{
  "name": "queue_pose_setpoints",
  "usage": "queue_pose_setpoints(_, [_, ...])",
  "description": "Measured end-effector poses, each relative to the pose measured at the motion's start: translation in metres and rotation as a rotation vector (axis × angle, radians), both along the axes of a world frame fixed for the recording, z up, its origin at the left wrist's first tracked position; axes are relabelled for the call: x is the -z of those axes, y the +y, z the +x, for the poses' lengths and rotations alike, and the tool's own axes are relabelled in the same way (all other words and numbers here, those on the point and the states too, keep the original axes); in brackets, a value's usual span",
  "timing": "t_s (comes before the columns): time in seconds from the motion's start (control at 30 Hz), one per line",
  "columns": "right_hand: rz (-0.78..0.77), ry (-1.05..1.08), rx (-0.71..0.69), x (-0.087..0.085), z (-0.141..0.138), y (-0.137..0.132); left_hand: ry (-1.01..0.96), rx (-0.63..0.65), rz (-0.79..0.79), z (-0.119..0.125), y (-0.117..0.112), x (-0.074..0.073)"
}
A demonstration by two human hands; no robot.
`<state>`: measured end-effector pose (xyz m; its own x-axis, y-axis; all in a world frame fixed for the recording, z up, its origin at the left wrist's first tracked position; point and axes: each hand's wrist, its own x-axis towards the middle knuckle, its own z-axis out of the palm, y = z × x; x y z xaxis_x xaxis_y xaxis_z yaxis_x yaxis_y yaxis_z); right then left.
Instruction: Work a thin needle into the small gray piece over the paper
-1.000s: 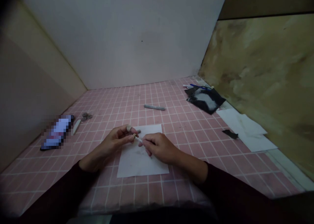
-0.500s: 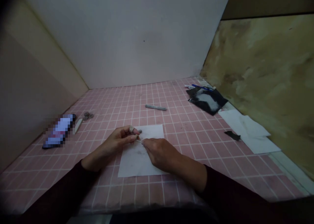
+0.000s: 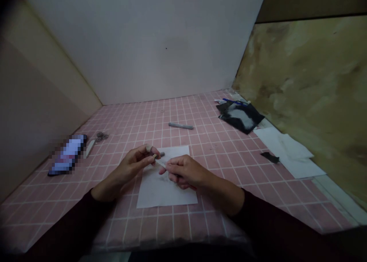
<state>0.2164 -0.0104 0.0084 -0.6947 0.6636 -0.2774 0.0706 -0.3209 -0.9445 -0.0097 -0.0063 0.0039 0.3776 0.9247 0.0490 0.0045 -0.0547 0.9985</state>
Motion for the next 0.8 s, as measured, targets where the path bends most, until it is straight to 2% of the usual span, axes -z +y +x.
queue_pose_setpoints(0.13, [0.752,-0.215,0.070,0.009,-0.002,-0.008,0.027,-0.033,-0.031,-0.001,0.004,0.004])
queue_pose_setpoints(0.17, [0.847,-0.246,0.081,0.009,-0.002,-0.009,0.032,-0.040,-0.052,-0.001,0.004,0.005])
queue_pose_setpoints(0.2, [0.868,-0.260,0.082,0.009,-0.002,-0.009,0.030,-0.039,-0.071,-0.001,0.004,0.005])
queue_pose_setpoints(0.23, [0.818,-0.254,0.076,0.007,-0.002,-0.008,0.021,-0.023,-0.086,0.000,0.003,0.005])
queue_pose_setpoints(0.27, [0.702,-0.227,0.066,0.005,-0.002,-0.006,0.007,0.004,-0.097,0.000,0.002,0.005])
queue_pose_setpoints(0.37, [0.129,-0.043,0.047,-0.002,0.001,0.001,-0.023,0.090,-0.103,0.002,-0.003,0.003])
queue_pose_setpoints(0.43, [-0.200,0.085,0.047,-0.005,0.003,0.005,-0.012,0.095,-0.073,0.003,-0.005,0.001])
queue_pose_setpoints(0.47, [-0.289,0.128,0.045,-0.006,0.004,0.006,-0.004,0.084,-0.059,0.003,-0.005,0.000])
queue_pose_setpoints(0.53, [-0.311,0.155,0.030,-0.006,0.004,0.005,-0.001,0.054,-0.036,0.002,-0.005,-0.001])
queue_pose_setpoints(0.6, [-0.154,0.096,0.011,-0.004,0.002,0.001,-0.022,0.018,-0.022,0.002,-0.004,-0.002])
queue_pose_setpoints(0.63, [-0.001,0.035,0.014,-0.002,0.001,-0.002,-0.035,0.006,-0.019,0.002,-0.003,-0.002])
queue_pose_setpoints(0.73, [0.599,-0.160,0.079,0.004,-0.002,-0.011,-0.024,-0.014,-0.051,0.002,-0.002,-0.001])
queue_pose_setpoints(0.77, [0.749,-0.203,0.104,0.006,-0.003,-0.013,-0.010,-0.021,-0.068,0.002,-0.001,-0.001])
queue_pose_setpoints(0.8, [0.823,-0.228,0.118,0.006,-0.003,-0.013,0.001,-0.027,-0.083,0.002,-0.001,0.000])
